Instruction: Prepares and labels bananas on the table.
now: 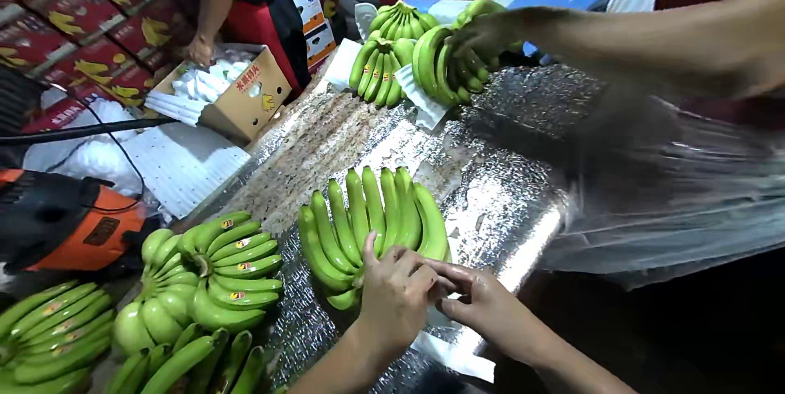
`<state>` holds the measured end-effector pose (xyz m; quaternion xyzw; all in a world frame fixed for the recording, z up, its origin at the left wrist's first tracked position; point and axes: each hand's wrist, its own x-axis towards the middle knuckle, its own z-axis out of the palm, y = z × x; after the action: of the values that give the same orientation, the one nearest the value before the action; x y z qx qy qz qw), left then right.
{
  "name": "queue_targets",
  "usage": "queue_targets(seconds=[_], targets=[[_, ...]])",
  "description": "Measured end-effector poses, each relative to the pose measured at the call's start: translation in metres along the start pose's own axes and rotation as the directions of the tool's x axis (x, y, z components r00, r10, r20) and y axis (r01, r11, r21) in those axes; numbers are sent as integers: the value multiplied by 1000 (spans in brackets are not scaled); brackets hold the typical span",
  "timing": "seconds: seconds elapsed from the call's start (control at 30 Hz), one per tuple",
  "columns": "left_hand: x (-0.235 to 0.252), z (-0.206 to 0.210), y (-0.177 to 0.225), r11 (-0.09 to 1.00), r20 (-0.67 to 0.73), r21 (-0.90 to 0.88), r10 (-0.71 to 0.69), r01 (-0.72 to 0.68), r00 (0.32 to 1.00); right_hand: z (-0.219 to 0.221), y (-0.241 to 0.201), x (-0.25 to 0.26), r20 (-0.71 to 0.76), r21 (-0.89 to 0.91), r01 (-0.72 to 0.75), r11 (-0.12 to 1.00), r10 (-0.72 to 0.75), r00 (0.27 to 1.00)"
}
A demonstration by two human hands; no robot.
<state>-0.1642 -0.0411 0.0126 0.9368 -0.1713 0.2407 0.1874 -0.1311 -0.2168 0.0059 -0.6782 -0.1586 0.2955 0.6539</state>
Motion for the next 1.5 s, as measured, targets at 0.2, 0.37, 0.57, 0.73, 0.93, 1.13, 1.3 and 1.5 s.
queue_targets(seconds=[0.2,0.37,0.57,0.73,0.93,1.13,1.3,1.5], targets=[[-12,7,-10,962,-116,-210,153,-174,981,-2,3,-10,-106,486,-119,866,193,975],[40,4,-65,803,468,-440,-177,401,866,-53,14,-21,-605,678,384,626,179,776],[72,67,-122,882,763,-224,-105,414,637,-60,16,-43,-421,671,306,675,7,907],[78,79,-117,930,727,-47,-219,366,651,-24,30,-20,-336,632,133,764,115,935],[55,43,-64,869,347,-405,-143,285,927,-2,27,-2,-508,428,69,901,177,843],[28,25,-17,959,249,-273,142,-71,958,9,21,-3,-373,202,-47,978,122,920],[9,27,-13,971,16,-136,199,-195,980,10,18,-8,-243,506,-62,860,211,947],[-3,33,-19,959,-30,-254,121,-125,992,16,30,-9,-279,667,-20,744,274,920]])
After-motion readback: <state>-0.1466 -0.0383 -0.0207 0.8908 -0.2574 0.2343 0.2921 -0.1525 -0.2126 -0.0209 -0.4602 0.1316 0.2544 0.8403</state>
